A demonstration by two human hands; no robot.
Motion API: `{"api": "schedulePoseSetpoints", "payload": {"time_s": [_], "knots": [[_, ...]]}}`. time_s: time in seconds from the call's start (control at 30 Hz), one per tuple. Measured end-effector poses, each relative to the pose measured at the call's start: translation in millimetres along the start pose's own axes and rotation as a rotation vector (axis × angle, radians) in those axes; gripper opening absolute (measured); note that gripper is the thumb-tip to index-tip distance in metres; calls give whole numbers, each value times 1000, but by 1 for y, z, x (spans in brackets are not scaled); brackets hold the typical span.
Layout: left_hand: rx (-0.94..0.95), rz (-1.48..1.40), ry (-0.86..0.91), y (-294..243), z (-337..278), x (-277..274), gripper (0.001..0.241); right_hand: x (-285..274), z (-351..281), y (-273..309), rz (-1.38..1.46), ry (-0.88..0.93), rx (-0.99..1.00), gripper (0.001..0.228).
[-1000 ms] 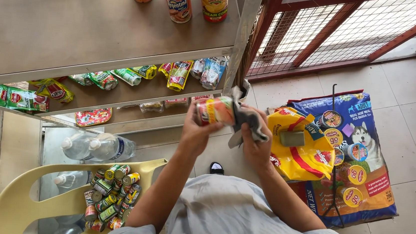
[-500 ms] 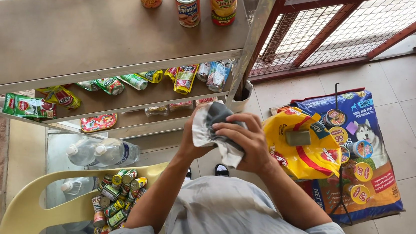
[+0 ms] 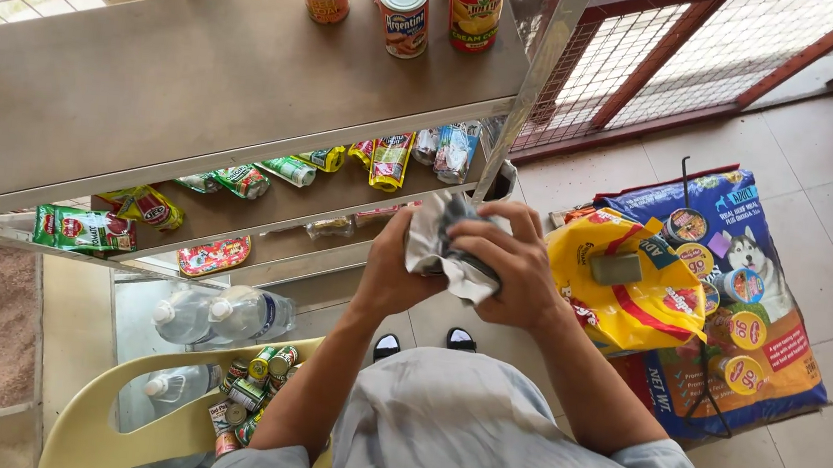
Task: Wiping canned food products with a cloth and arranging them on a display shelf.
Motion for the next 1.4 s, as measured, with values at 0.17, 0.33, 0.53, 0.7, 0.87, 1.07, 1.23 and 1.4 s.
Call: {"api": "schedulePoseSetpoints", "payload": {"time_s": [0.17, 0.33, 0.53, 0.7, 0.87, 1.07, 1.23, 1.4], "knots": [[12, -3, 46, -14, 4, -17, 58, 18, 15, 23, 33, 30, 18, 32], [7, 122, 95, 6, 12, -30, 73, 19, -4, 13, -8, 64, 36, 24], [-90, -142, 279, -22, 8, -28, 61, 43, 19, 31, 13, 27, 46, 22], [14, 81, 251, 18, 15, -46, 73, 43, 13, 32, -10, 26, 38, 18], [25, 148, 246, 4, 11, -50, 63, 55, 30, 29, -87, -12, 68, 19], [8, 52, 332, 22, 17, -77, 79, 73, 36, 51, 23, -34, 6, 14], [18, 186, 221, -6, 10, -82, 64, 75, 42, 36, -98, -153, 97, 16], [-58, 113, 324, 18, 9, -102, 84, 92, 58, 70, 43, -149, -30, 17]]}}
Point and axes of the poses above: each hand's wrist, its own z-axis towards the middle knuckle, its own x-axis out of the palm, y = z × x, the point moved 9 cm from there along z, towards the middle knuckle, and after that the axes turned 9 degrees about -x, right-handed, at the moved point
